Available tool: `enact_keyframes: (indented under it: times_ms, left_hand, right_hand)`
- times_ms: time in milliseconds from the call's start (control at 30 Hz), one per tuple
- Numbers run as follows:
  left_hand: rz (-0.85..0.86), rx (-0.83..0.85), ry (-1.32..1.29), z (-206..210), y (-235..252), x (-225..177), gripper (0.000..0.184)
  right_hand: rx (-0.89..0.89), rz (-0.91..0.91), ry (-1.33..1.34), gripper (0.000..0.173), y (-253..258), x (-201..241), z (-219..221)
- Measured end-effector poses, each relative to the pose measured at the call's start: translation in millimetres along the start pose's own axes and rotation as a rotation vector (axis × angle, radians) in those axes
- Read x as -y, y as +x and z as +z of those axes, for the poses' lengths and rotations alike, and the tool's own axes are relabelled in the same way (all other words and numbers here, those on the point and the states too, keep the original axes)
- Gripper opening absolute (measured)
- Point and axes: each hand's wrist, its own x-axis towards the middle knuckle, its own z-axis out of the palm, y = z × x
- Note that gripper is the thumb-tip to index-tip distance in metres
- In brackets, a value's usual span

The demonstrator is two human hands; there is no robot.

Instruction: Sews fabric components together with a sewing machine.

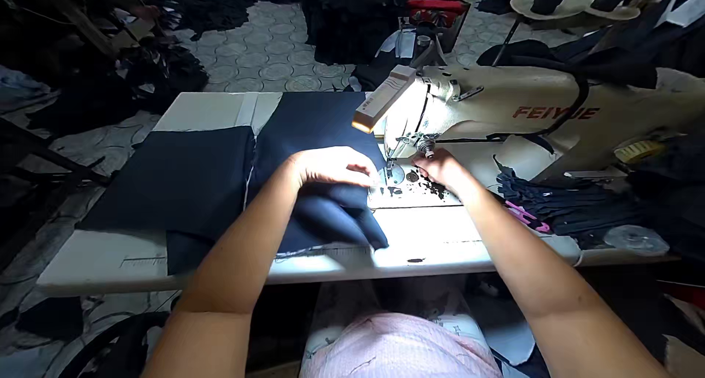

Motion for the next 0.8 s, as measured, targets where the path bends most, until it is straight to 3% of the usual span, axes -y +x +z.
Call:
enact_keyframes:
  times_ms: [67, 133, 167, 267, 333, 433, 467, 533, 600, 667, 800]
  left_hand:
    - [-0.211, -0.13, 0.193, 4.3, -14.3, 36.4, 0.044]
    - [-0.424, -0.21, 0.365, 22.1, -32.5, 68.7, 0.063]
    - [-0.482, -0.287, 0.429, 34.5, -40.4, 74.7, 0.064]
    - [-0.714, -0.412, 0.52, 65.5, -51.8, 54.8, 0.063]
    - [-0.938, -0.44, 0.532, 88.9, -52.7, 17.0, 0.069]
    - [-1.33, -0.29, 0.566, 115.7, -41.3, -50.6, 0.081]
    - [-1.366, -0.202, 0.599, 123.9, -39.3, -66.6, 0.076]
    - [-1.172, -0.179, 0.718, 141.5, -42.3, -85.0, 0.045]
    - [-0.617, -0.422, 0.794, 156.1, -51.3, -70.4, 0.015]
    - [-0.191, -0.612, 0.82, 162.9, -47.5, -40.2, 0.013]
    - [-0.008, -0.762, 0.709, 157.9, -38.8, -11.2, 0.017]
  right_hand:
    - [-0.203, -0.239, -0.075, 0.029, -39.9, 6.1, 32.2]
    - [-0.184, -0.53, -0.136, 0.032, -82.3, 15.1, 73.6]
    - [-0.093, -0.632, -0.192, 0.042, -100.6, 21.1, 88.8]
    - [0.238, -0.504, -0.462, 0.076, -142.3, 41.0, 104.7]
    - [0.325, -0.352, -0.564, 0.091, -153.8, 49.7, 95.6]
    - [0.296, -0.329, -0.625, 0.091, -156.1, 38.3, 79.6]
    - [0.27, -0.374, -0.635, 0.086, -154.9, 29.0, 76.8]
    - [0.194, -0.485, -0.612, 0.07, -151.2, 9.0, 73.0]
    - [0.128, -0.573, -0.535, 0.055, -148.0, -6.9, 68.0]
    - [0.035, -0.656, -0.43, 0.04, -143.2, -20.9, 66.6]
    - [-0.162, -0.738, -0.264, 0.024, -138.3, -35.6, 63.1]
